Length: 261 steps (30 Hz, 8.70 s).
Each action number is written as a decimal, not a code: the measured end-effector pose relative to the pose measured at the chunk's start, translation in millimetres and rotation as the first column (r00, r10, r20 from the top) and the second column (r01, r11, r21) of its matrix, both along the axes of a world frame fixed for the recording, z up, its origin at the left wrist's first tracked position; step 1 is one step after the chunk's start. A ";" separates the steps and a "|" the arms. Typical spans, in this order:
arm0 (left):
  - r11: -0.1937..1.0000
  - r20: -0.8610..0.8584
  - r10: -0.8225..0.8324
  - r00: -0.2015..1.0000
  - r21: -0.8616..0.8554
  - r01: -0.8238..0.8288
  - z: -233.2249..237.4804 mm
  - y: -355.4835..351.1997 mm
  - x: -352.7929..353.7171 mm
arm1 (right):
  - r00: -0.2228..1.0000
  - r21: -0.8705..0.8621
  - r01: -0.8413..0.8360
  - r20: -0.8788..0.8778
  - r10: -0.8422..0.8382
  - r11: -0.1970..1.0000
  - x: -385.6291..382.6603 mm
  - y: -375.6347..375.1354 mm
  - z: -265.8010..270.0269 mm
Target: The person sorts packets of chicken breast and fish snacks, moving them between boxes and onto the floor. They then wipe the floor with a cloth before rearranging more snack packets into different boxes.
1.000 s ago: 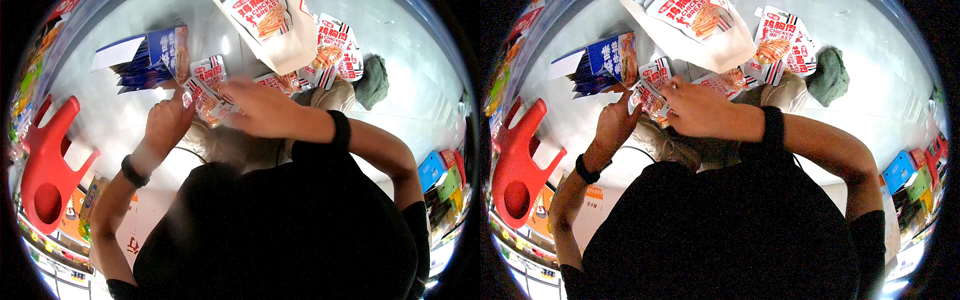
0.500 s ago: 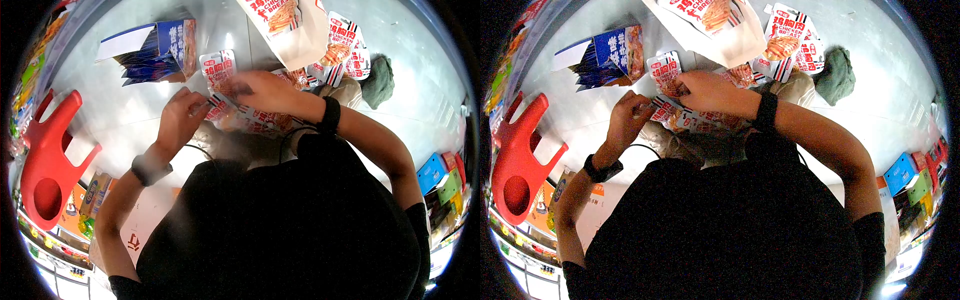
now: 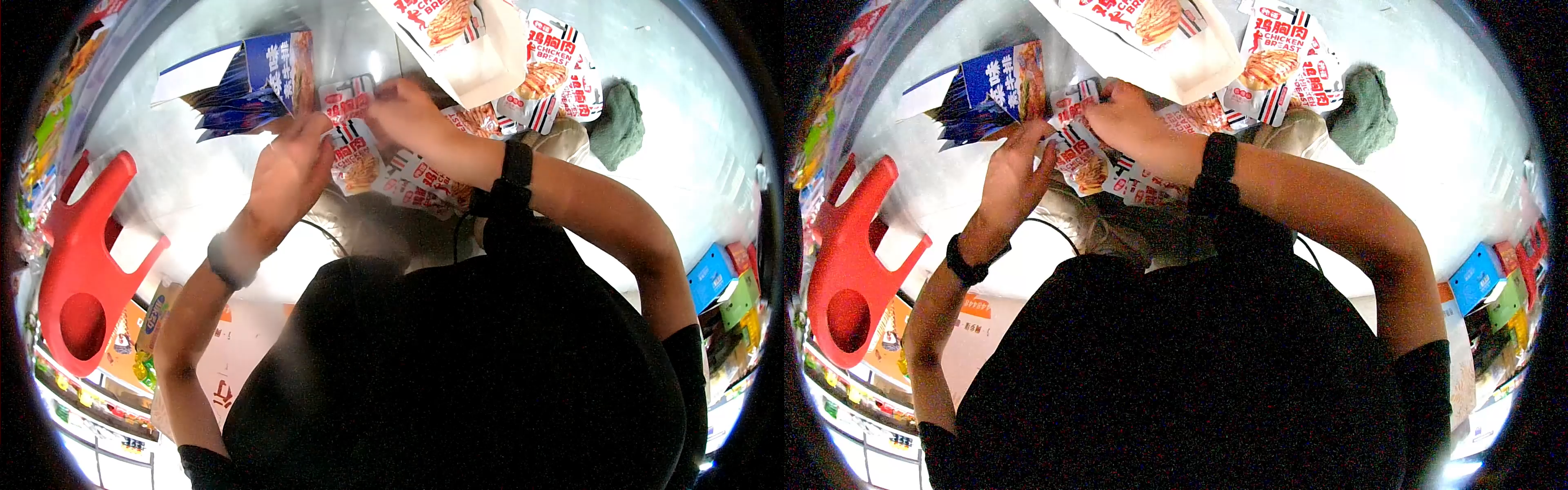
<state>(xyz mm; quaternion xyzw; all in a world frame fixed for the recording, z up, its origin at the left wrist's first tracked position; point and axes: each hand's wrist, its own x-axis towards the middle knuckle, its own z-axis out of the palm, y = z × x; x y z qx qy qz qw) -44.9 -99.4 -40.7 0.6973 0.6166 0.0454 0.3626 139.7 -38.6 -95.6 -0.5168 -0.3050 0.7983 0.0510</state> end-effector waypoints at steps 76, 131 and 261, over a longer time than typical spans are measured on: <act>0.691 0.456 0.702 0.547 -0.621 -0.370 113.0 39.2 -71.3 | 0.674 0.005 -0.288 -0.709 0.206 0.958 62.1 42.2 71.5; 0.856 -0.570 -0.310 0.761 0.180 0.484 77.8 157.0 105.7 | 0.795 0.761 -0.604 0.556 0.241 0.238 70.4 45.1 10.5; 0.939 0.205 -0.242 0.948 0.296 0.176 81.4 152.9 43.6 | 0.990 0.957 -0.069 0.031 0.135 0.283 93.0 33.7 31.5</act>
